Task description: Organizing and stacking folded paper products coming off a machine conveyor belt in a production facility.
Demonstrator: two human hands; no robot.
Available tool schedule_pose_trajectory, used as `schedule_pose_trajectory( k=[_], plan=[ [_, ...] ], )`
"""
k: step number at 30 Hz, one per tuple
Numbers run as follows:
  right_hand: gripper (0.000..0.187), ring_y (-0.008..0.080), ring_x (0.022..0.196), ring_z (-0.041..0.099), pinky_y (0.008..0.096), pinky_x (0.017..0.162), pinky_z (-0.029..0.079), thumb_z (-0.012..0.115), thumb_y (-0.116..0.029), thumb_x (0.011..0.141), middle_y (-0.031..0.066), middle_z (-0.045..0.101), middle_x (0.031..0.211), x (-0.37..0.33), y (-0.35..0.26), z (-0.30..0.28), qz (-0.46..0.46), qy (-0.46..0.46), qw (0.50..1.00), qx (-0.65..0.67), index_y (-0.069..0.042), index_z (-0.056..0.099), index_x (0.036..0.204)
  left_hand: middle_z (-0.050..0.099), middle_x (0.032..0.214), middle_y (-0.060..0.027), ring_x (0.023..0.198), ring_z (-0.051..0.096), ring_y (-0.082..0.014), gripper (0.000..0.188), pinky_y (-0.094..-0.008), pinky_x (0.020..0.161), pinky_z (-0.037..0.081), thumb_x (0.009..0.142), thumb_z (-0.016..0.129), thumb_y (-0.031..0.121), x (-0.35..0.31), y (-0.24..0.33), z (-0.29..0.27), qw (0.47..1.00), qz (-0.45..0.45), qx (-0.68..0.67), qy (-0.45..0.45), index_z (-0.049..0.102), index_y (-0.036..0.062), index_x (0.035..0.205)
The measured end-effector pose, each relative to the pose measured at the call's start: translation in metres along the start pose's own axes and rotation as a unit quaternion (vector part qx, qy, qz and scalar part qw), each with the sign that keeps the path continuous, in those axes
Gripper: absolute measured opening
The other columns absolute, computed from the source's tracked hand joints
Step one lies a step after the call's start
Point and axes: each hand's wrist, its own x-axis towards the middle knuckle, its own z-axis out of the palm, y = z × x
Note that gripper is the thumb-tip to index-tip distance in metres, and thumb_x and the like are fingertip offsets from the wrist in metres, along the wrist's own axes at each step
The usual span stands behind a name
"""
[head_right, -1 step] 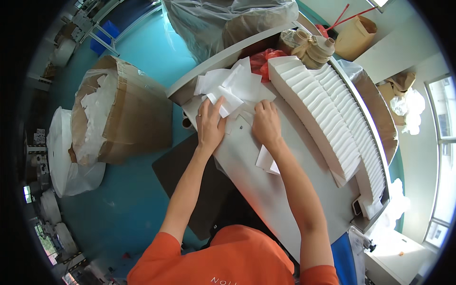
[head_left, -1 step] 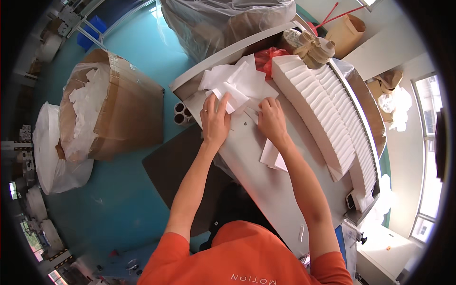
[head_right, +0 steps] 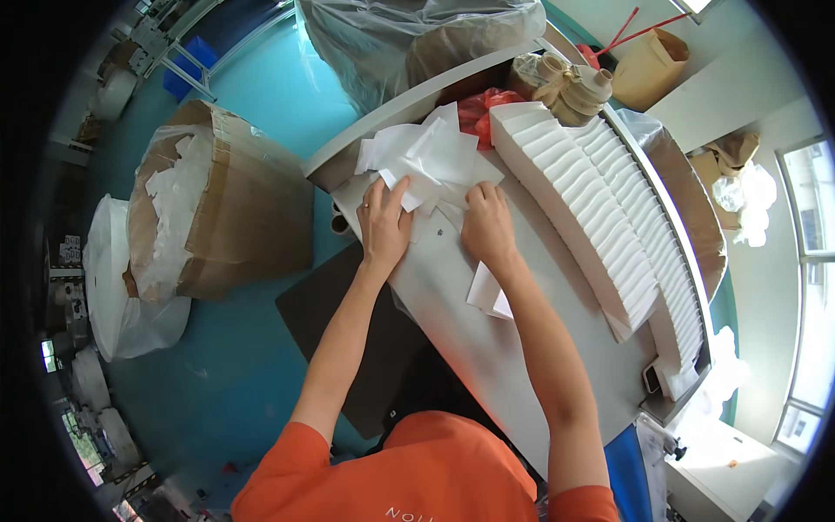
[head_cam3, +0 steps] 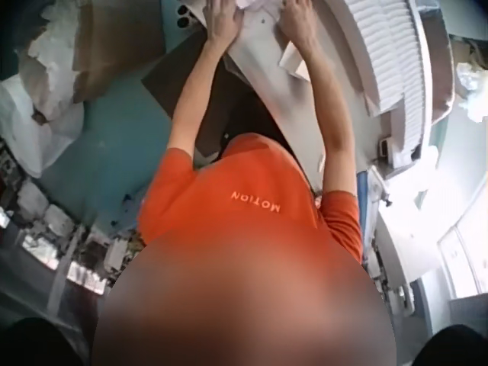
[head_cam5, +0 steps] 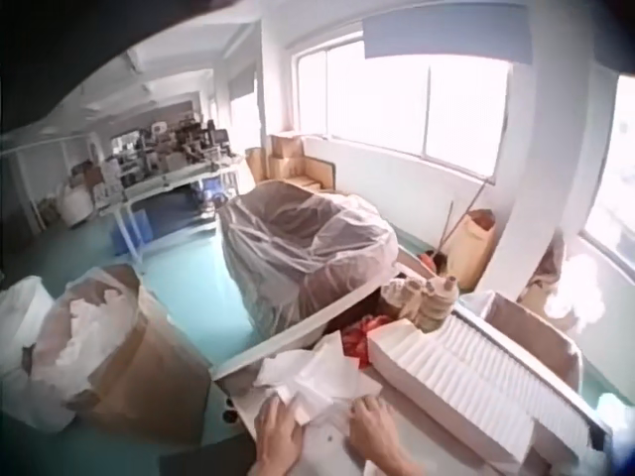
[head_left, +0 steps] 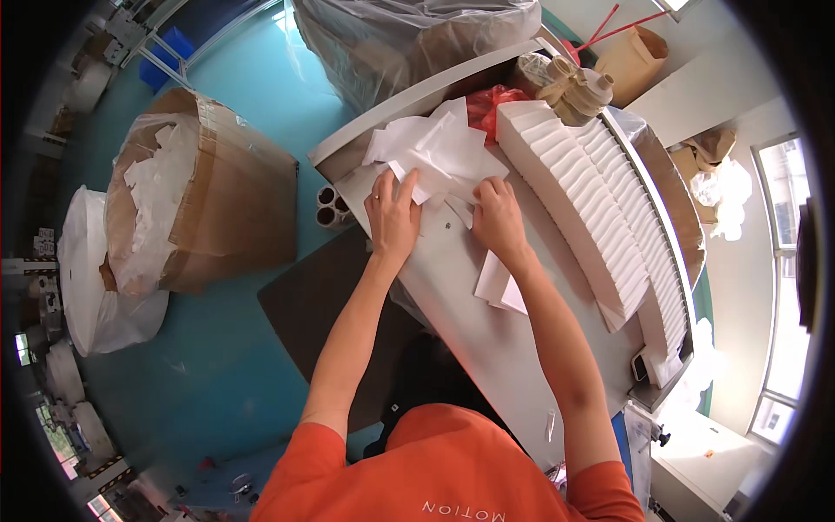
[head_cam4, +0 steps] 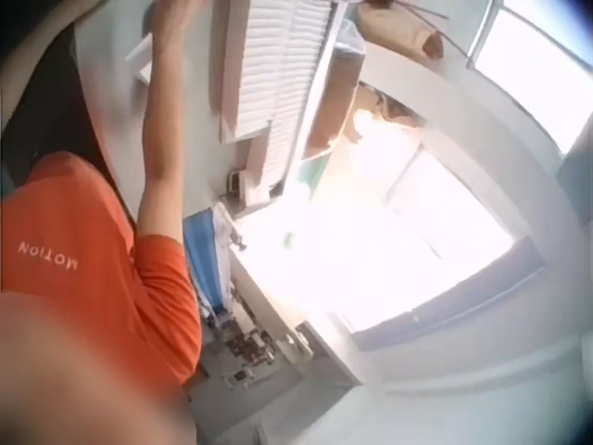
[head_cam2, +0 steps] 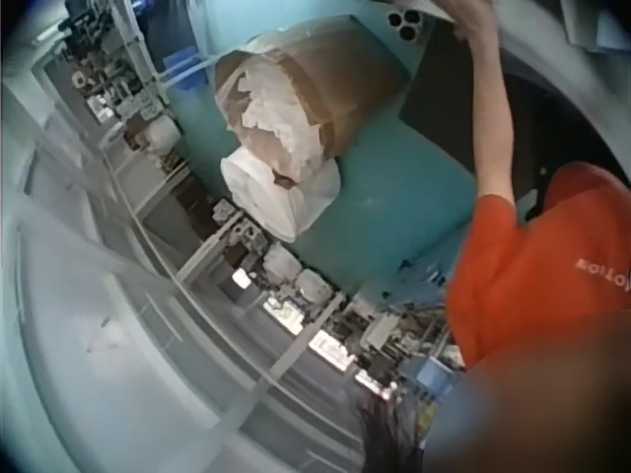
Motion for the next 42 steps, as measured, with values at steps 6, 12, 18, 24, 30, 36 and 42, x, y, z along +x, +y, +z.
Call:
schedule_pose_trajectory(
  k=[6, 12, 18, 24, 30, 36, 42],
  plan=[
    [0.028, 0.0321, 0.101, 0.054, 0.04, 0.091, 0.045, 0.055, 0.008, 0.074, 0.0104, 0.06, 0.105, 0.002, 0.024, -0.019, -0.09, 0.005, 0.995, 0.043, -0.002, 0.062, 0.1, 0.035, 0.137, -0.0178, 0.128, 0.035, -0.0377, 0.064, -0.0539, 0.096, 0.029, 0.075, 0.07, 0.015, 0.016, 0.01, 0.005, 0.996, -0.059, 0.044, 0.059, 0.05, 0.0182, 0.136],
    [0.011, 0.0273, 0.1, 0.055, 0.0369, 0.091, 0.045, 0.057, -0.004, 0.079, 0.0071, 0.06, 0.099, 0.013, 0.035, -0.028, -0.153, -0.083, 0.983, -0.058, -0.006, 0.061, 0.09, 0.029, 0.145, -0.0188, 0.136, 0.028, -0.0366, 0.066, -0.0595, 0.1, 0.021, 0.08, 0.067, 0.022, -0.025, 0.038, -0.019, 0.992, -0.066, 0.089, 0.064, 0.043, 0.0139, 0.14],
    [0.011, 0.0255, 0.094, 0.056, 0.0367, 0.083, 0.046, 0.06, 0.0, 0.072, 0.007, 0.056, 0.091, 0.021, 0.035, -0.041, -0.189, -0.1, 0.968, -0.136, -0.007, 0.057, 0.08, 0.035, 0.143, -0.0177, 0.134, 0.03, -0.0374, 0.054, -0.0544, 0.101, 0.021, 0.081, 0.066, 0.017, -0.063, 0.064, -0.018, 0.994, -0.007, 0.065, 0.084, 0.05, 0.0105, 0.133],
    [0.015, 0.0248, 0.092, 0.059, 0.0342, 0.077, 0.048, 0.059, 0.0, 0.078, 0.0073, 0.057, 0.098, -0.032, -0.017, -0.11, -0.096, -0.036, 0.987, -0.126, -0.007, 0.058, 0.091, 0.057, 0.121, -0.0152, 0.112, 0.054, -0.0276, 0.036, -0.0398, 0.096, 0.037, 0.091, 0.059, 0.015, -0.095, 0.096, -0.025, 0.991, 0.02, -0.131, 0.023, 0.054, 0.0037, 0.125],
    [0.027, 0.027, 0.096, 0.058, 0.0338, 0.081, 0.047, 0.06, -0.001, 0.08, 0.0096, 0.055, 0.108, -0.172, 0.029, -0.126, -0.079, -0.057, 0.988, -0.117, -0.007, 0.061, 0.107, 0.065, 0.096, -0.0188, 0.088, 0.063, -0.0271, 0.044, -0.0363, 0.079, 0.05, 0.099, 0.053, 0.031, -0.079, 0.121, -0.003, 0.901, -0.239, -0.329, -0.152, 0.052, -0.0045, 0.125],
    [0.049, 0.0369, 0.098, 0.056, 0.0414, 0.087, 0.047, 0.072, -0.027, 0.083, 0.0255, 0.052, 0.111, -0.199, 0.031, -0.087, 0.438, 0.076, 0.87, 0.213, 0.01, 0.056, 0.11, 0.063, 0.098, -0.0193, 0.093, 0.061, -0.0357, 0.062, -0.0417, 0.084, 0.048, 0.074, 0.079, 0.031, -0.074, 0.149, 0.03, 0.951, -0.074, -0.109, -0.279, 0.055, -0.0037, 0.119],
    [0.056, 0.0356, 0.106, 0.054, 0.041, 0.092, 0.046, 0.074, -0.024, 0.077, 0.023, 0.052, 0.113, -0.223, 0.016, -0.088, 0.463, 0.124, 0.857, 0.191, 0.009, 0.051, 0.115, 0.055, 0.113, -0.0209, 0.105, 0.056, -0.038, 0.059, -0.0421, 0.088, 0.047, 0.07, 0.079, 0.019, -0.087, 0.176, 0.033, 0.907, 0.009, -0.157, -0.39, 0.053, -0.0012, 0.119]
  ],
)
